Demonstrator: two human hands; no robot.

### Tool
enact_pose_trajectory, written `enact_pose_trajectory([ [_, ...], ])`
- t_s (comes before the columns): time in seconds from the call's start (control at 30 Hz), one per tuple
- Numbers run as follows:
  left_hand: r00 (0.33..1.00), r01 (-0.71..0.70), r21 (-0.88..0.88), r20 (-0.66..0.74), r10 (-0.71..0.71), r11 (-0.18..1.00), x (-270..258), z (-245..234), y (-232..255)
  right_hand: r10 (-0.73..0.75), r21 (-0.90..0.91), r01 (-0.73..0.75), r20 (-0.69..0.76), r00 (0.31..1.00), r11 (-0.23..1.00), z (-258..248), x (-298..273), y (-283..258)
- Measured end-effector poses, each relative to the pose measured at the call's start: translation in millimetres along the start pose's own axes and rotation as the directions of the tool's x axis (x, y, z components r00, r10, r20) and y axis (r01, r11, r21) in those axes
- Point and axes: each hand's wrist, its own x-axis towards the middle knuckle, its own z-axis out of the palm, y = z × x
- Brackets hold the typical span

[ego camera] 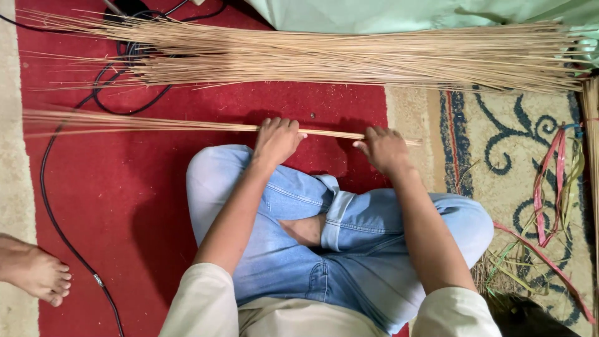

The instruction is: Sorting and aligning thin wooden sticks into a bundle while sitting on the floor

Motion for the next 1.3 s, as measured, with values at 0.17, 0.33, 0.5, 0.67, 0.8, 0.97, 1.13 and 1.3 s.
enact_pose_trajectory([
  [0.17,0.992,0.075,-0.076,0.108,-0.066,0.994,-2.9,4.8,-2.2,-0.016,-0.093,0.011,-0.049,0.999,0.996,42.3,29.1,24.3],
  [0.33,0.959,0.162,-0.061,0.244,-0.143,0.985,-9.2,57.9,-16.8,-0.040,-0.177,0.020,-0.111,0.993,0.984,63.0,45.9,31.9],
  [0.5,0.920,0.166,0.005,0.359,-0.156,0.986,-1.9,52.7,-8.8,-0.001,-0.053,0.001,-0.008,1.000,0.999,50.0,40.0,16.3],
  [0.67,0.886,0.182,-0.121,0.450,-0.109,0.976,2.9,51.5,-9.7,0.024,-0.093,-0.031,-0.070,0.997,0.995,88.5,51.2,33.8],
  [0.8,0.930,0.112,-0.063,0.357,-0.082,0.992,6.5,53.1,-5.0,0.032,-0.120,-0.058,-0.203,0.979,0.991,105.8,58.1,40.7],
  [0.97,0.965,-0.013,0.166,0.259,-0.031,0.986,14.4,60.1,11.3,0.071,-0.072,-0.084,-0.163,0.984,0.994,76.4,38.7,24.7],
  [1.13,0.972,-0.027,0.205,0.236,-0.022,0.978,16.9,64.3,11.1,0.095,-0.085,-0.104,-0.097,0.991,0.991,90.7,49.9,33.0],
  [1.3,0.907,0.183,-0.082,0.399,-0.136,0.980,27.4,36.3,8.0,0.132,-0.058,-0.132,-0.010,0.991,0.989,43.2,32.3,12.6],
])
